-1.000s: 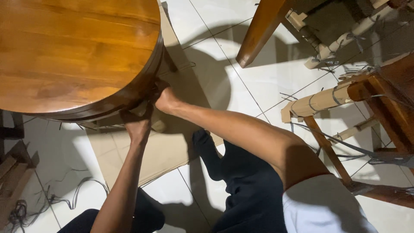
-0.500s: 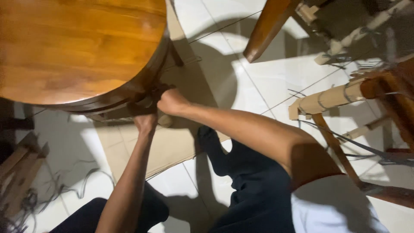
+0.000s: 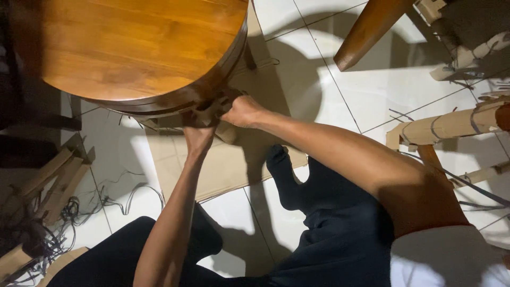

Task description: Wrapping a wooden stool leg with cardboard and securing it with string

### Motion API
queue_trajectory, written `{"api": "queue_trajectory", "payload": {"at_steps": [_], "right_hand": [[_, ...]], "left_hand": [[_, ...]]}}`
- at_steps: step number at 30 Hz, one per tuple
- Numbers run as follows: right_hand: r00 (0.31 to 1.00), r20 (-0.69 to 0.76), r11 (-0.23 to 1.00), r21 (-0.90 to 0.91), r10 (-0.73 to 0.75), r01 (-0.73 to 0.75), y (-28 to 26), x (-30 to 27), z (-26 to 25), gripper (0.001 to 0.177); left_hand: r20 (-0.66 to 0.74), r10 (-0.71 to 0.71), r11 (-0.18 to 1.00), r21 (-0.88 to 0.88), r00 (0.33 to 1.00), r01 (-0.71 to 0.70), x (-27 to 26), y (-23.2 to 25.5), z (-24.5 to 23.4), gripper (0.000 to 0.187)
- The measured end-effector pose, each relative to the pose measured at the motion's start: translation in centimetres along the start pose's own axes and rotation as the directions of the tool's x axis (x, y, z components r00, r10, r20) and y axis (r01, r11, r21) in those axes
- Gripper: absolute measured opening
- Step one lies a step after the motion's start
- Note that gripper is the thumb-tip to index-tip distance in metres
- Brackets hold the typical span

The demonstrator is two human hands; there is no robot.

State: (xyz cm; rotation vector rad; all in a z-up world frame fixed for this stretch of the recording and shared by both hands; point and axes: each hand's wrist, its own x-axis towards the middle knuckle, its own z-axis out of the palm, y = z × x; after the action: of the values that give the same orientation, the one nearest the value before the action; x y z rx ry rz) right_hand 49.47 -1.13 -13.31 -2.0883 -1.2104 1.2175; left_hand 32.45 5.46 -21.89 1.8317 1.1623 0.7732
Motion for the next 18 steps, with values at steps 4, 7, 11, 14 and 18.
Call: {"api": "queue_trajectory", "payload": {"at_steps": [4, 7, 11, 14, 18], "right_hand": [[1.0, 0.025, 0.999, 0.051, 0.007, -0.008, -0.6, -0.9, -0.2, 0.053], [0.994, 0.035, 0.994, 0.011, -0.107, 0.107, -1.2, 0.0, -0.2, 0.06], [0.982, 0.041, 0.982, -0.027, -0.185, 0.186, 0.1, 0.8, 0.4, 0.058], [0.978, 0.008, 0.976, -0.073, -0.207, 0.207, 2.7, 3.1, 1.3, 0.044], [0.948, 0.132, 0.957, 0.031, -0.291, 0.289, 0.1, 3.1, -1.0, 0.042]], "left_hand": [[0.01, 0.047, 0.996, -0.071, 0.999, -0.046, -0.4, -0.5, -1.3, 0.035], [-0.047, 0.068, 0.996, 0.066, 0.997, -0.065, -0.7, -2.5, -2.2, 0.011], [-0.148, 0.182, 0.983, 0.03, 0.972, -0.18, -1.0, -5.9, -3.1, 0.023], [-0.117, 0.173, 0.985, 0.006, 0.978, -0.174, -0.4, -6.9, -3.7, 0.014], [-0.051, 0.212, 0.977, 0.006, 0.976, -0.212, 0.4, -5.2, -4.8, 0.013]]}}
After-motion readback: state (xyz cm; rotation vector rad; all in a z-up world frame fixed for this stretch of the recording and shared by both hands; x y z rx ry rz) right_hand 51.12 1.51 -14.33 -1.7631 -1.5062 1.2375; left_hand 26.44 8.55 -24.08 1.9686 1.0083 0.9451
